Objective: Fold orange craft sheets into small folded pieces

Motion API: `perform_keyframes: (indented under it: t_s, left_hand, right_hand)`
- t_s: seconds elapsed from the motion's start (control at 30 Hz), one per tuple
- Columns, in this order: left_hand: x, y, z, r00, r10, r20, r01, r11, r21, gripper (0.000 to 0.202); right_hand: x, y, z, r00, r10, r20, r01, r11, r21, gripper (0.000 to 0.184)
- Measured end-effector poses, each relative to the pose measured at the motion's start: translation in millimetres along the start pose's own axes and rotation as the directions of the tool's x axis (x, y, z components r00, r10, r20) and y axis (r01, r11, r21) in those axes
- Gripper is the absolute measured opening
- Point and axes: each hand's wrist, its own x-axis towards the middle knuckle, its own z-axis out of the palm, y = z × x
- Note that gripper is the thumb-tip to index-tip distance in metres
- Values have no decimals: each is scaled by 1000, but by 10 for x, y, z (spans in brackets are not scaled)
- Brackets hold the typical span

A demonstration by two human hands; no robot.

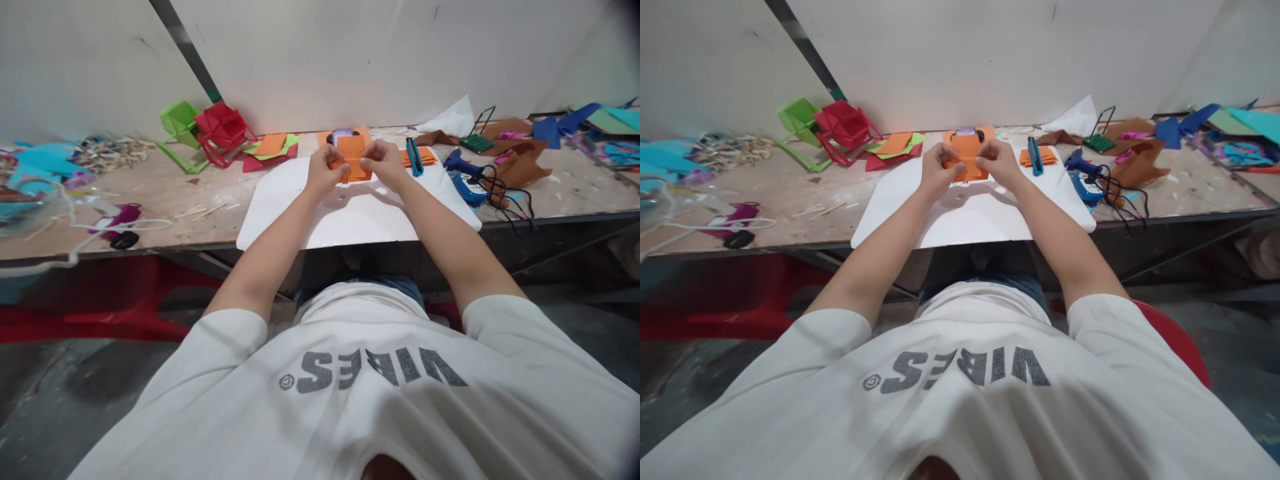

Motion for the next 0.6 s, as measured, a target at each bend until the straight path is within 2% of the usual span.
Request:
perform_keyframes:
  t_s: [0.1, 0.17, 0.33, 0.5, 0.6]
  left_hand:
    - [-4, -54, 17, 998, -47, 30, 50, 994, -92, 78]
    - [8, -81, 18, 996, -76, 44, 81, 990, -113, 88]
    - [29, -53, 5, 989, -148, 29, 149, 988, -30, 63]
    - [4, 50, 28, 989, -143, 36, 144, 989, -22, 55]
    - [0, 87, 30, 994, -110, 12, 110, 994, 18, 50]
  right_hand:
    - [9, 79, 12, 999, 9, -33, -10, 1000, -11, 54]
    - [6, 96, 11, 999, 25, -39, -25, 1000, -1, 60]
    - [-3, 49, 6, 999, 33, -35, -33, 999, -11, 60]
    - [4, 10, 39, 998, 36, -54, -39, 998, -49, 55]
    - [4, -10, 65, 998, 32, -53, -32, 999, -8, 48]
